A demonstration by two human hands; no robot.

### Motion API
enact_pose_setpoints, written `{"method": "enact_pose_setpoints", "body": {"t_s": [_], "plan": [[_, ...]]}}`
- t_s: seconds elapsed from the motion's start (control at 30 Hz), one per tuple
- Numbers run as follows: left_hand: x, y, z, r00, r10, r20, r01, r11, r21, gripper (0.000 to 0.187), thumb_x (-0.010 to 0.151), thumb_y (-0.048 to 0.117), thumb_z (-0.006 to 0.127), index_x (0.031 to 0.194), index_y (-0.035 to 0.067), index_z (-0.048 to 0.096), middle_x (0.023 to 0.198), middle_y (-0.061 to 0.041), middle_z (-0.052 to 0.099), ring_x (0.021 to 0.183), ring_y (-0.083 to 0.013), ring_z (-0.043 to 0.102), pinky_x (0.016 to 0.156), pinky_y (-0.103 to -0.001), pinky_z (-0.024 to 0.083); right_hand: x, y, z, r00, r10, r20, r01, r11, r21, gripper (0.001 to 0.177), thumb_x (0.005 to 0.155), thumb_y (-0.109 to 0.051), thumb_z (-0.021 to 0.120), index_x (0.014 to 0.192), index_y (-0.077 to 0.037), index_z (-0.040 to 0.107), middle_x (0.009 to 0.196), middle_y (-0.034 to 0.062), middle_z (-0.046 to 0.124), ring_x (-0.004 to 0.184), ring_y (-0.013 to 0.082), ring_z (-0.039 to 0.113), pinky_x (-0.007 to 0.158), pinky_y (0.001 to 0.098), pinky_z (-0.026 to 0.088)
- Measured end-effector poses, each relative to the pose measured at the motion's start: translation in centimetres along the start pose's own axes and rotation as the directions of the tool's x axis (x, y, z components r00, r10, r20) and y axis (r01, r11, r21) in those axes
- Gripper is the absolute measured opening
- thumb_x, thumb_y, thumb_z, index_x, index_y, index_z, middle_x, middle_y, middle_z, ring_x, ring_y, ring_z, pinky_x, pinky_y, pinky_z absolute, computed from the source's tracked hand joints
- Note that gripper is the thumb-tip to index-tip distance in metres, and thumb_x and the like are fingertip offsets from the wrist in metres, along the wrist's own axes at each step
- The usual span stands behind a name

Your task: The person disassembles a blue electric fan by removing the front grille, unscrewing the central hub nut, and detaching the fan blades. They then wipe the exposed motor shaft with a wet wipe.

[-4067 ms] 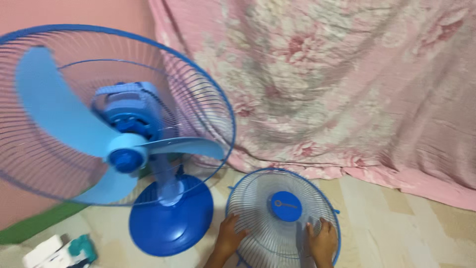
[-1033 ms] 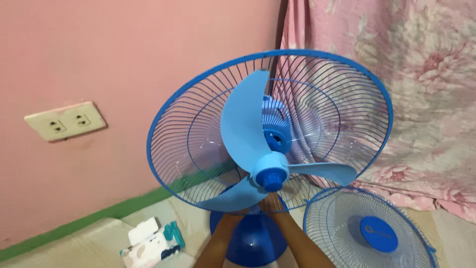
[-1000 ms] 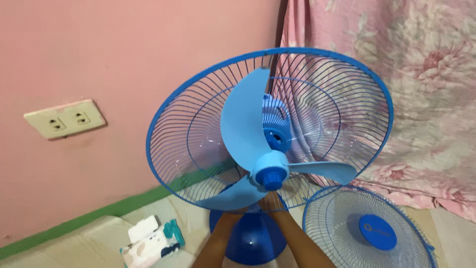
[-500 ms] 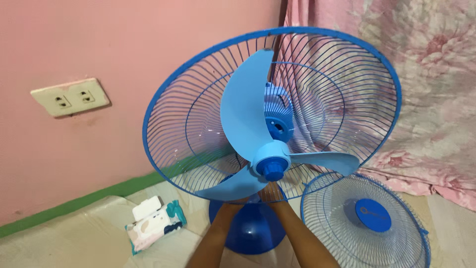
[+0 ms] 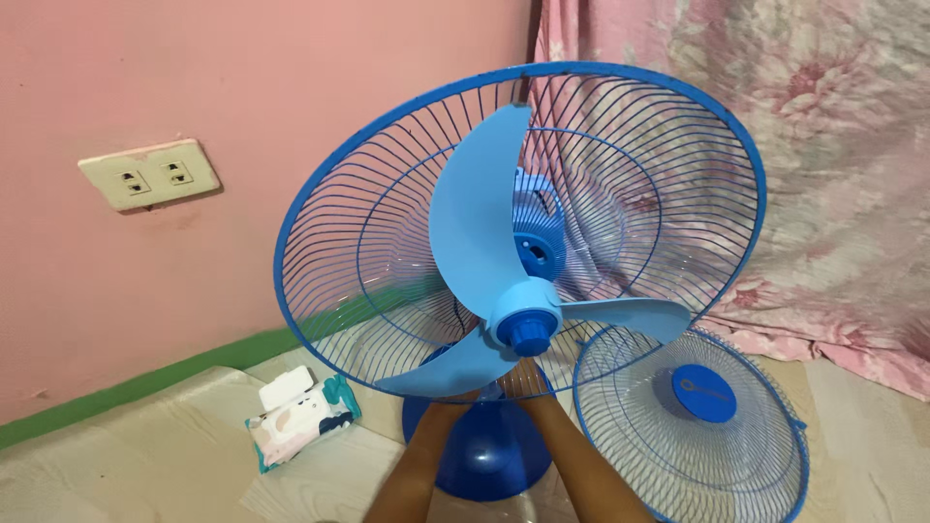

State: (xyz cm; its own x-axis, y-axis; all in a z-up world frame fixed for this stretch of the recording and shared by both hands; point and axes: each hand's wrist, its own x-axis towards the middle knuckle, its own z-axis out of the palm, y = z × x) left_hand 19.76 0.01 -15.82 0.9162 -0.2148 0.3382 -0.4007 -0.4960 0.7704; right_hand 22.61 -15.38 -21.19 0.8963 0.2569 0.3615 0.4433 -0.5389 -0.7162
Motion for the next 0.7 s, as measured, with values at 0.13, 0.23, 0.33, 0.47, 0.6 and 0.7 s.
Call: {"method": "enact_pose_setpoints", "body": {"t_s": [0.13,0.23,0.33,0.47,0.6,0.7], "plan": [[-1.8,-0.4,-0.5,1.0,0.019,0.017,-0.02,0.999,0.025,0.039,0.095,0.022,0.061,0.129,0.003,0.065,0.127,-0.017,0.069,0.119,-0.0311,0.064,0.103,-0.045,0.049,-1.7,-1.0,-0.5,0.992,-0.12,0.031,0.123,0.934,-0.335,0.053,0.1,-0.019,0.054,0.15,-0.005,0.04,0.148,0.0188,0.047,0.138,0.0308,0.045,0.114,0.044,0.037],[-3.9,-1.5,-1.7,0.998,0.051,0.024,-0.052,0.998,0.023,0.038,0.096,0.022,0.06,0.129,0.004,0.065,0.128,-0.017,0.069,0.119,-0.0313,0.063,0.104,-0.046,0.049,-3.4,-1.6,-1.8,0.991,-0.133,-0.005,0.126,0.949,-0.288,0.055,0.098,-0.025,0.057,0.148,-0.005,0.045,0.141,0.0197,0.052,0.131,0.0309,0.051,0.11,0.0442,0.042],[-7.1,-3.0,-4.1,0.999,0.013,-0.03,-0.014,0.998,-0.061,0.038,0.096,0.022,0.059,0.129,0.004,0.065,0.129,-0.017,0.069,0.12,-0.0316,0.063,0.104,-0.046,0.049,-6.2,-2.1,-3.7,0.993,-0.1,-0.059,0.086,0.976,-0.2,0.057,0.096,-0.03,0.06,0.146,-0.004,0.049,0.134,0.0205,0.058,0.125,0.0309,0.057,0.105,0.0443,0.046],[-10.1,-3.5,-8.9,0.94,-0.329,-0.089,0.274,0.885,-0.375,0.042,0.087,0.015,0.06,0.127,0.003,0.066,0.126,-0.014,0.072,0.117,-0.0289,0.066,0.102,-0.046,0.05,-9.5,-2.4,-7.5,0.974,0.203,-0.096,-0.192,0.975,0.115,0.061,0.093,-0.037,0.065,0.143,-0.004,0.055,0.125,0.0217,0.066,0.117,0.0311,0.064,0.099,0.0445,0.053],[-12.3,-0.2,-12.9,0.872,-0.458,-0.172,0.019,0.384,-0.923,0.051,0.109,0.035,0.04,0.143,-0.003,0.05,0.139,-0.019,0.058,0.124,-0.0311,0.06,0.107,-0.047,0.049,-12.4,-4.1,-11.7,0.816,0.575,-0.066,-0.352,0.583,0.732,0.056,0.104,-0.043,0.056,0.141,-0.002,0.062,0.126,0.0145,0.067,0.109,0.0238,0.061,0.087,0.0412,0.049],[-13.6,3.4,-17.1,0.873,-0.444,-0.202,0.038,0.476,-0.878,0.063,0.107,0.045,0.029,0.151,0.001,0.04,0.148,-0.018,0.053,0.136,-0.0301,0.053,0.111,-0.044,0.043,-13.1,-7.1,-15.7,0.799,0.588,-0.122,-0.277,0.541,0.794,0.059,0.101,-0.051,0.046,0.143,-0.01,0.056,0.133,0.0108,0.067,0.118,0.0246,0.064,0.093,0.0404,0.05]]}}
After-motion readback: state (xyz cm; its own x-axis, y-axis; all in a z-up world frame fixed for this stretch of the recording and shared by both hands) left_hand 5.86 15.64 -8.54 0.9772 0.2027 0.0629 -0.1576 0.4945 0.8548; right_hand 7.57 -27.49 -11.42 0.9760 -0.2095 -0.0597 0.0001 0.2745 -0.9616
